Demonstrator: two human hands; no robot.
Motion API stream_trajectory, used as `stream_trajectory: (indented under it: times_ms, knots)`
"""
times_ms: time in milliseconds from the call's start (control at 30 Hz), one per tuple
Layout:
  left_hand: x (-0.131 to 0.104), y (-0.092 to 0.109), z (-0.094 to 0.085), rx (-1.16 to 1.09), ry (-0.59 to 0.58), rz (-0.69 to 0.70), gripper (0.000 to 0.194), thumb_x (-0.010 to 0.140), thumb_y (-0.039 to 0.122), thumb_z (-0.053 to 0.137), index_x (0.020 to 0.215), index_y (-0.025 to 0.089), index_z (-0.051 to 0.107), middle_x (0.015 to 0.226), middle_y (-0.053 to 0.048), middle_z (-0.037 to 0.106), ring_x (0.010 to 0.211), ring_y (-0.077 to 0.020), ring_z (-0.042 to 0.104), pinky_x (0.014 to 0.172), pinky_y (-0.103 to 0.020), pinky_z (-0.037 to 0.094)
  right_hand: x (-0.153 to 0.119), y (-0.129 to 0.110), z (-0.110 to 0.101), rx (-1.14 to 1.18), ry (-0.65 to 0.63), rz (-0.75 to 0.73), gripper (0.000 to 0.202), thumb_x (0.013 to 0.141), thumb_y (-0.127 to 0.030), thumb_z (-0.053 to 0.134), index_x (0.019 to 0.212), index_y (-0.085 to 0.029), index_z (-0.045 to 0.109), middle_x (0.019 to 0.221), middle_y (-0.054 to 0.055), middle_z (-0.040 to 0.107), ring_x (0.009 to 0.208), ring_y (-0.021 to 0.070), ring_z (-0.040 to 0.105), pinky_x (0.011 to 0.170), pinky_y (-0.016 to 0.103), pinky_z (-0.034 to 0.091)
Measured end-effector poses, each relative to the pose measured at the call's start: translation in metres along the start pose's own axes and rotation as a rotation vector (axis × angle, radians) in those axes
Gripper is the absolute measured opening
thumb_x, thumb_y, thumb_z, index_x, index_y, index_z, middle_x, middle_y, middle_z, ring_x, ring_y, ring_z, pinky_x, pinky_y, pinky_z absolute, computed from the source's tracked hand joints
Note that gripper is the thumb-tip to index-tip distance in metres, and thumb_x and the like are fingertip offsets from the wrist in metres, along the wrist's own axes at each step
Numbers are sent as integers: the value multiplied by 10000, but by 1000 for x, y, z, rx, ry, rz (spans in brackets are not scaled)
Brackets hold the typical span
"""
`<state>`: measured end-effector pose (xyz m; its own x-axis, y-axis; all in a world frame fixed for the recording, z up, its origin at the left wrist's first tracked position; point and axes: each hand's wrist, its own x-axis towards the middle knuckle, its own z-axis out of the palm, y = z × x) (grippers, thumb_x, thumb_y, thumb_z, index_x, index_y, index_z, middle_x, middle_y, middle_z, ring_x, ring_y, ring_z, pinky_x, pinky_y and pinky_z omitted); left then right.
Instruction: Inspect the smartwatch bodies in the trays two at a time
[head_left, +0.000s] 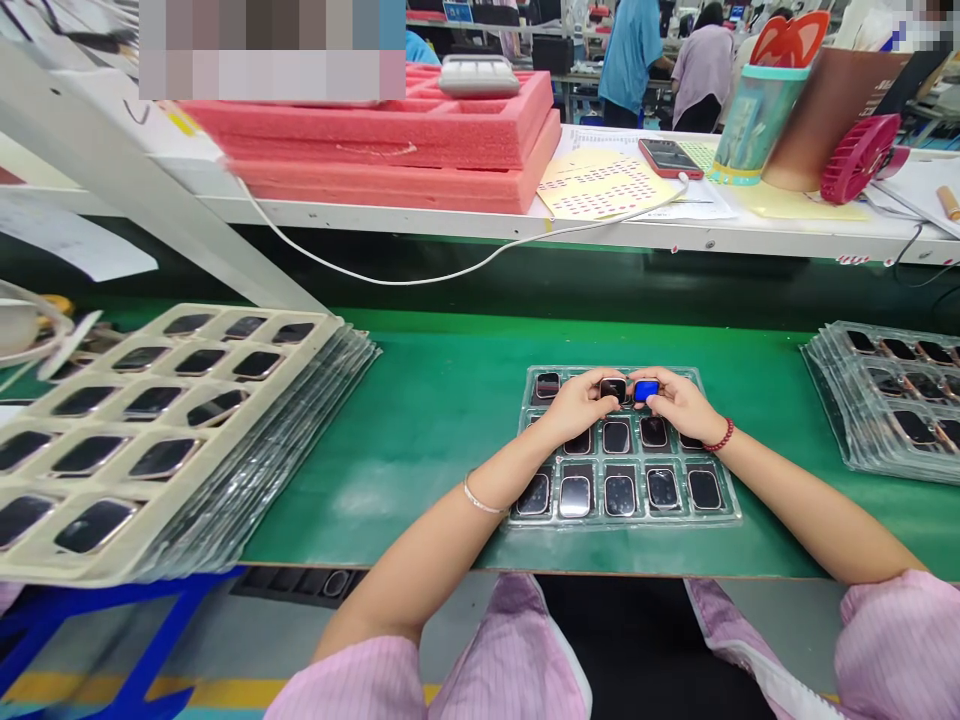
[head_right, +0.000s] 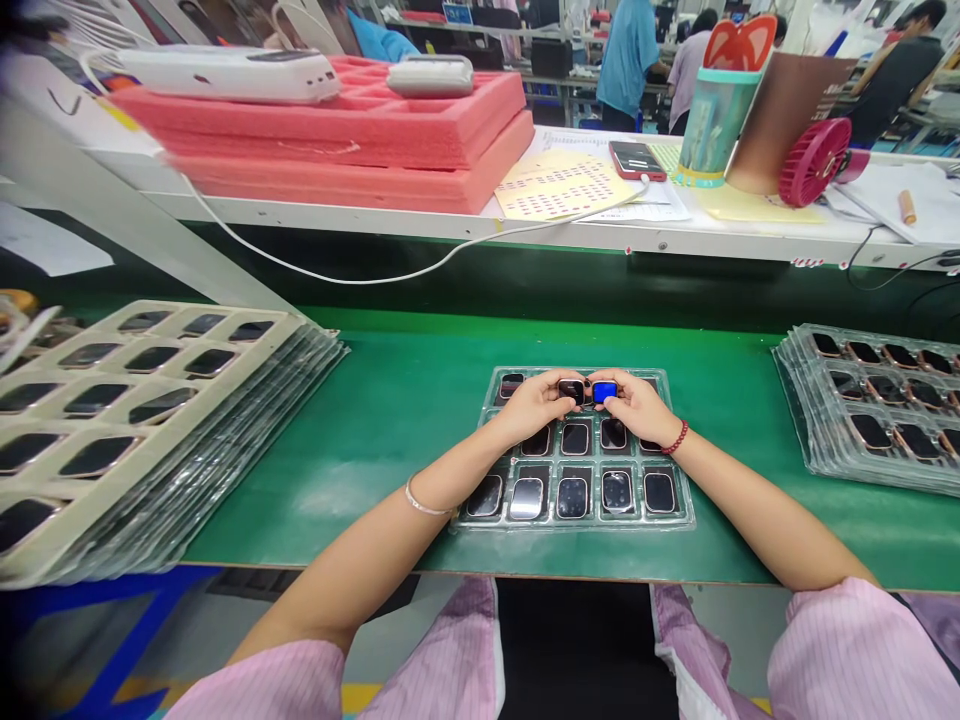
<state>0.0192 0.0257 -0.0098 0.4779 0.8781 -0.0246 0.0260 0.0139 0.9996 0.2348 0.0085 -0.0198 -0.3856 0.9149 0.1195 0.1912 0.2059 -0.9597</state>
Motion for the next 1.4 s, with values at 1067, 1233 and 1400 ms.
stream_trajectory:
  times_ms: [1067, 1233, 1400]
  knots:
    - [-1, 4, 0, -36, -44, 24, 261, 760, 351, 693, 905, 136, 660, 767, -23, 657, 655, -116, 597, 589, -242, 528, 1, -3, 2, 55, 34, 66, 249, 900, -347, 563, 1071, -189, 650, 957, 68, 747, 721, 167, 710, 585, 271, 554]
    - [-1, 8, -2, -6, -45, 24, 285, 781, 425, 687, 875, 157, 677, 709, -7, 651, 591, -109, 595, 482, -195, 464, 3, -3, 5, 109, 40, 85, 238, 854, -390, 655, 994, -197, 658, 880, 49, 744, 736, 167, 702, 671, 314, 601]
    - [0, 5, -3, 7, -21, -11, 321, 783, 443, 678, 930, 157, 688, 732, -13, 670, 583, -120, 622, 458, -192, 408, 3, -5, 7, 138, 25, 78, 214, 825, -364, 686, 943, -189, 650, 824, 35, 724, 723, 153, 685, 661, 293, 597]
